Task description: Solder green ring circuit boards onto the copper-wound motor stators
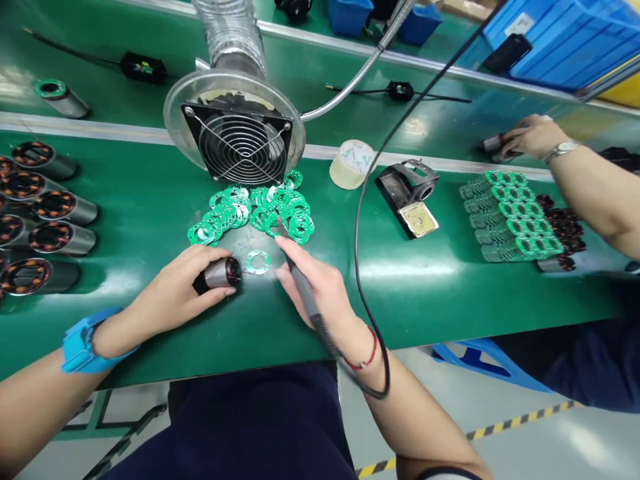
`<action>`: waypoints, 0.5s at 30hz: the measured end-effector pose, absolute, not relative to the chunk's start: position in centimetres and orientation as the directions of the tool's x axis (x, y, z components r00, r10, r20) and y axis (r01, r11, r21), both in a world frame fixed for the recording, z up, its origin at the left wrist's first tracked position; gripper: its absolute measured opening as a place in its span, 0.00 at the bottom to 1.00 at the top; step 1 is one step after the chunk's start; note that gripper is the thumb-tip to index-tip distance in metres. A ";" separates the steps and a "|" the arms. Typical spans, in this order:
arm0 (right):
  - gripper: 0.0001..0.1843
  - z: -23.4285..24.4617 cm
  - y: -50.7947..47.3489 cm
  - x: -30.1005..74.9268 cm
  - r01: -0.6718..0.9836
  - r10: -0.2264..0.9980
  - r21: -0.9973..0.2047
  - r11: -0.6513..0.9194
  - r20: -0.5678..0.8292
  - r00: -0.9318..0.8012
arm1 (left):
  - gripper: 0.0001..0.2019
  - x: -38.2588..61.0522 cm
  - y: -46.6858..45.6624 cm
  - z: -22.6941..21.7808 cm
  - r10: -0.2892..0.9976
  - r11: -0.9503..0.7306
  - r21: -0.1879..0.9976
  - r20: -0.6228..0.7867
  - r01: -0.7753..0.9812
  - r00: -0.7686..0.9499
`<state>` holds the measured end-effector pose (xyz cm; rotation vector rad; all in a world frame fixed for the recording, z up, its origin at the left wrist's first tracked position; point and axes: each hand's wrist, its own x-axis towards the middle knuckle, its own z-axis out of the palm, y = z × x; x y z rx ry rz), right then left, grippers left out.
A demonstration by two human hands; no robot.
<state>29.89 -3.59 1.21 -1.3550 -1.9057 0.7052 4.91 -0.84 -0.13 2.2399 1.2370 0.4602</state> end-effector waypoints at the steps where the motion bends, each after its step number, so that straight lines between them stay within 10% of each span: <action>1: 0.15 1.2 -4.2 30.1 0.566 0.960 -0.776 0.279 0.230 -0.159 | 0.16 5.1 -0.8 -0.1 0.848 -0.446 0.599 0.046 0.665 0.527; 7: 0.07 -0.7 -6.7 30.0 0.277 0.975 -0.958 0.075 0.128 0.179 | 0.17 5.3 -0.8 -0.1 0.857 -0.443 0.597 0.065 0.668 0.511; 15: 0.06 -1.0 -6.7 29.8 0.236 0.985 -0.972 -0.015 0.026 0.170 | 0.18 5.3 -0.8 -0.1 0.872 -0.412 0.583 0.030 0.700 0.488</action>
